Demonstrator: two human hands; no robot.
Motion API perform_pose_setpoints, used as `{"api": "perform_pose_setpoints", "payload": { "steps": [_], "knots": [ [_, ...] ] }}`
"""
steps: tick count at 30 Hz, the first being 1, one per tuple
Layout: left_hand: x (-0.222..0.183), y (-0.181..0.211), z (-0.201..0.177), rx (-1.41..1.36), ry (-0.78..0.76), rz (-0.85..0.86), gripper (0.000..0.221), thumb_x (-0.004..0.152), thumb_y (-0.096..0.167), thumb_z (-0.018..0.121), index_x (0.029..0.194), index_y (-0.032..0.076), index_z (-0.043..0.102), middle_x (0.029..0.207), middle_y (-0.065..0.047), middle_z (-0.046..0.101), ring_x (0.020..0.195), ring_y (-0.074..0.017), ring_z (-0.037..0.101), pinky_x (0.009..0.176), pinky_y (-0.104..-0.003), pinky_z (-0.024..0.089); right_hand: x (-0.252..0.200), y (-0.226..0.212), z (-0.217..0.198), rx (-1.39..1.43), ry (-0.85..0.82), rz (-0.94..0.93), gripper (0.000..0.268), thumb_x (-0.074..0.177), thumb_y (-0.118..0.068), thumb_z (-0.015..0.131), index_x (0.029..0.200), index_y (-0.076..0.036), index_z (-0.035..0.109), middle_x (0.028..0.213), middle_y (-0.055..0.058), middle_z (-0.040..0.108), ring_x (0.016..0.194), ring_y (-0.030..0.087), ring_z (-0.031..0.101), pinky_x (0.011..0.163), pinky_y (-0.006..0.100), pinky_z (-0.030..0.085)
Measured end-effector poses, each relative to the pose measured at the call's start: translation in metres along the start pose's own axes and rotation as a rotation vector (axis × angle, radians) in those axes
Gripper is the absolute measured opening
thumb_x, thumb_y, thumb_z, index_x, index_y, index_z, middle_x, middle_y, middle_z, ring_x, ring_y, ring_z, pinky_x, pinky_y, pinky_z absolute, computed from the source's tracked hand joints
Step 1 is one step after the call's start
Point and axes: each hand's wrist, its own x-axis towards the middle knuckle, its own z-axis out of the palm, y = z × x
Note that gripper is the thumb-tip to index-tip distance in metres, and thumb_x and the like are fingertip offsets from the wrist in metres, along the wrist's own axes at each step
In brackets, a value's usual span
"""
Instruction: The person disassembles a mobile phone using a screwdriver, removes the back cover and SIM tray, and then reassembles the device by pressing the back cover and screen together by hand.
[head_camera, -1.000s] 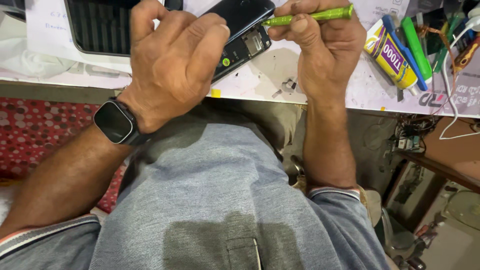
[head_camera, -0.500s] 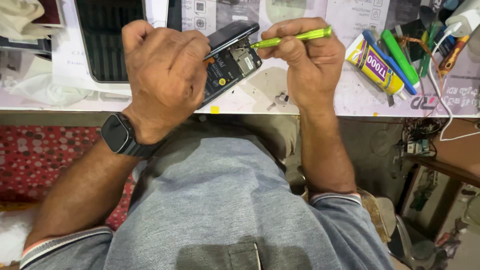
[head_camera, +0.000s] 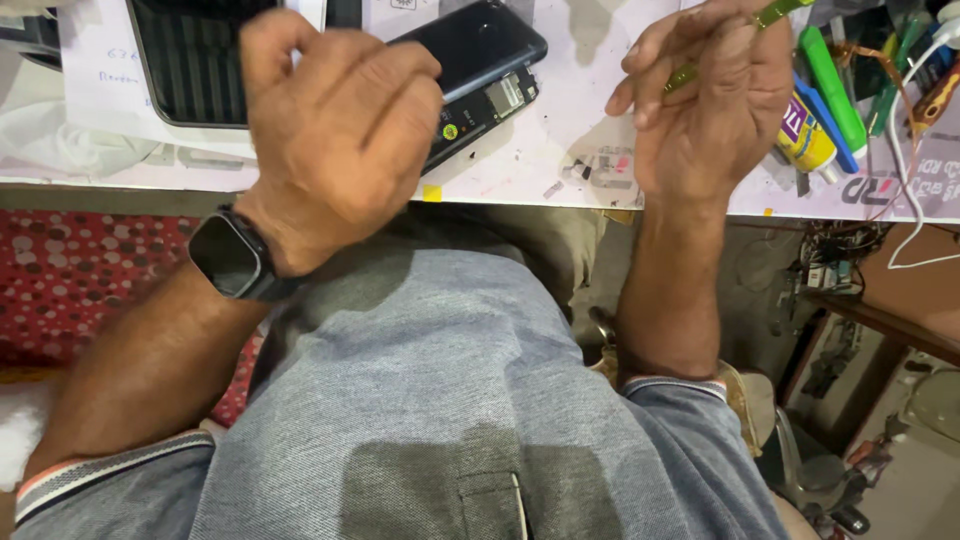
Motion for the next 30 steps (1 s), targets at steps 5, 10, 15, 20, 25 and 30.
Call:
{"api": "perform_pose_setpoints", "payload": {
  "steps": [5,10,15,20,25,30],
  "knots": [
    [-0.002,0.012,0.001,0.021,-0.044,0.056,0.010,0.091,0.000,0.068,0.100,0.003,0.067,0.117,-0.006,0.069,0.099,-0.0190,0.063,0.095,-0.039,0.038,-0.001,0.005,-0.003,0.018,-0.002,0.056,0.030,0.121,-0.028,0.049,0.118,0.001,0.054,0.094,0.026,0.067,0.051,0.016,0.046,0.051,0.031,0.048],
    [0.006,0.015,-0.005,-0.105,-0.168,0.046,0.022,0.086,0.015,0.081,0.100,0.006,0.067,0.125,-0.008,0.066,0.109,-0.0223,0.061,0.100,-0.044,0.037,0.000,0.003,-0.001,-0.027,0.034,0.099,0.029,0.123,-0.026,0.052,0.116,0.002,0.055,0.096,0.025,0.066,0.052,0.016,0.045,0.051,0.031,0.044],
    [0.022,0.018,-0.017,0.019,-0.349,-0.194,0.064,0.081,0.042,0.087,0.120,-0.003,0.062,0.125,-0.018,0.062,0.107,-0.0327,0.058,0.096,-0.049,0.034,0.002,-0.029,0.012,-0.612,-0.030,0.200,0.026,0.110,-0.024,0.059,0.119,0.001,0.060,0.089,0.020,0.067,0.057,0.016,0.046,0.053,0.029,0.035],
    [0.027,0.021,-0.012,0.121,-0.473,-0.241,0.079,0.082,0.045,0.085,0.136,-0.005,0.057,0.115,-0.020,0.063,0.096,-0.0314,0.057,0.090,-0.046,0.035,0.014,-0.031,0.026,-1.560,-0.192,-0.276,0.022,0.099,-0.009,0.077,0.114,-0.002,0.063,0.099,0.019,0.066,0.089,0.039,0.062,0.076,0.046,0.048],
    [0.032,0.023,-0.001,0.164,-0.443,-0.274,0.091,0.072,0.046,0.086,0.140,-0.005,0.052,0.103,-0.021,0.064,0.092,-0.0330,0.058,0.087,-0.048,0.037,0.005,-0.041,0.043,-1.586,-0.190,-0.318,0.031,0.091,-0.007,0.080,0.116,0.001,0.065,0.100,0.020,0.063,0.084,0.037,0.061,0.072,0.046,0.048],
    [0.033,0.022,0.007,0.128,-0.496,-0.316,0.092,0.074,0.044,0.087,0.142,-0.007,0.051,0.105,-0.026,0.063,0.093,-0.0365,0.058,0.086,-0.050,0.036,-0.039,-0.044,0.068,-0.928,-0.243,0.137,0.029,0.102,-0.005,0.077,0.127,0.000,0.064,0.103,0.013,0.071,0.079,0.016,0.068,0.066,0.028,0.056]
  ]
}}
